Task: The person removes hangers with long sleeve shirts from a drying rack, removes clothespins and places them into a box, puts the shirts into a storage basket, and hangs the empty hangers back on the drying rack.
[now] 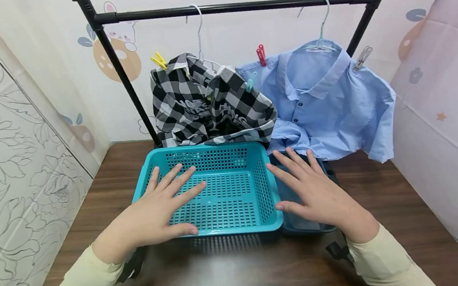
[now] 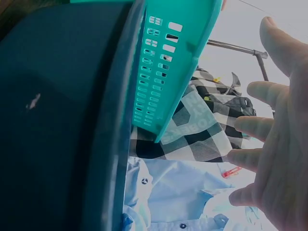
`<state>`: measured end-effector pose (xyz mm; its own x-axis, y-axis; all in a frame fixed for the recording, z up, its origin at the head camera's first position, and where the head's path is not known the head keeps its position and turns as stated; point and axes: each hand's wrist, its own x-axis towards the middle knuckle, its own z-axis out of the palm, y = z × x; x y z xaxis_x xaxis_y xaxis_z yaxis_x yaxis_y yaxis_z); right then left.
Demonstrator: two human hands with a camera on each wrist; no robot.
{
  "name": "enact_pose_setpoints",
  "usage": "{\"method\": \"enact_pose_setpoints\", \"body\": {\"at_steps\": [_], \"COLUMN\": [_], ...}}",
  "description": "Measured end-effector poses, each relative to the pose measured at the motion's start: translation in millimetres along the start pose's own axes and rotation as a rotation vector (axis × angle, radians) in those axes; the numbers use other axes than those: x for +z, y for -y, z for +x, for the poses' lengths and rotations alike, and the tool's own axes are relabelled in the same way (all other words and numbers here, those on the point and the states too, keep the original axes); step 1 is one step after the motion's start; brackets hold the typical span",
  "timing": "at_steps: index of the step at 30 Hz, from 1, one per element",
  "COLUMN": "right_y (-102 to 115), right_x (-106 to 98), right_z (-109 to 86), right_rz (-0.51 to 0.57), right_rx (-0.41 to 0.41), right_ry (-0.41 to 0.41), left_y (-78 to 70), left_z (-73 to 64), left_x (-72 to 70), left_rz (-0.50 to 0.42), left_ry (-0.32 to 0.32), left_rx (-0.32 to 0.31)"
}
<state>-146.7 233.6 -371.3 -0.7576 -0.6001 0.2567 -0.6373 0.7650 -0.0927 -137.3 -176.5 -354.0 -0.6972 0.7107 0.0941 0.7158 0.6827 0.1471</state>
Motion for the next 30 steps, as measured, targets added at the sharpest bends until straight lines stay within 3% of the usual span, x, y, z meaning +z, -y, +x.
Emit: {"method": "enact_pose_setpoints", "body": {"at_steps": [9,17,23,30], "right_y": [-1,-1,-2,-2], "right_x": [0,0,-1,-2], "right_z": [-1.0,-0.4,-0.4,-0.3], "right_rz": [-0.002,-0.025,-0.032,-0.027], "right_rx": [-0.011,-0.015,-0.014,-0.016], "right_ry": [-0.011,-0.029,-0.043,-0.065], "left_y": [9.1,18.6,30.1,44.4], "left_z": [-4.8,-2.9,1.2,10.1], "left_x": [-17.8,-34.2,-44.3,-55.3], "left_rz": [0.011,0.075,0.046,0.051], "left_ry": [-0.025,-0.005,-0.035,-0.084], "left_rx": [0.033,-0.007,0.012,-0.018]}}
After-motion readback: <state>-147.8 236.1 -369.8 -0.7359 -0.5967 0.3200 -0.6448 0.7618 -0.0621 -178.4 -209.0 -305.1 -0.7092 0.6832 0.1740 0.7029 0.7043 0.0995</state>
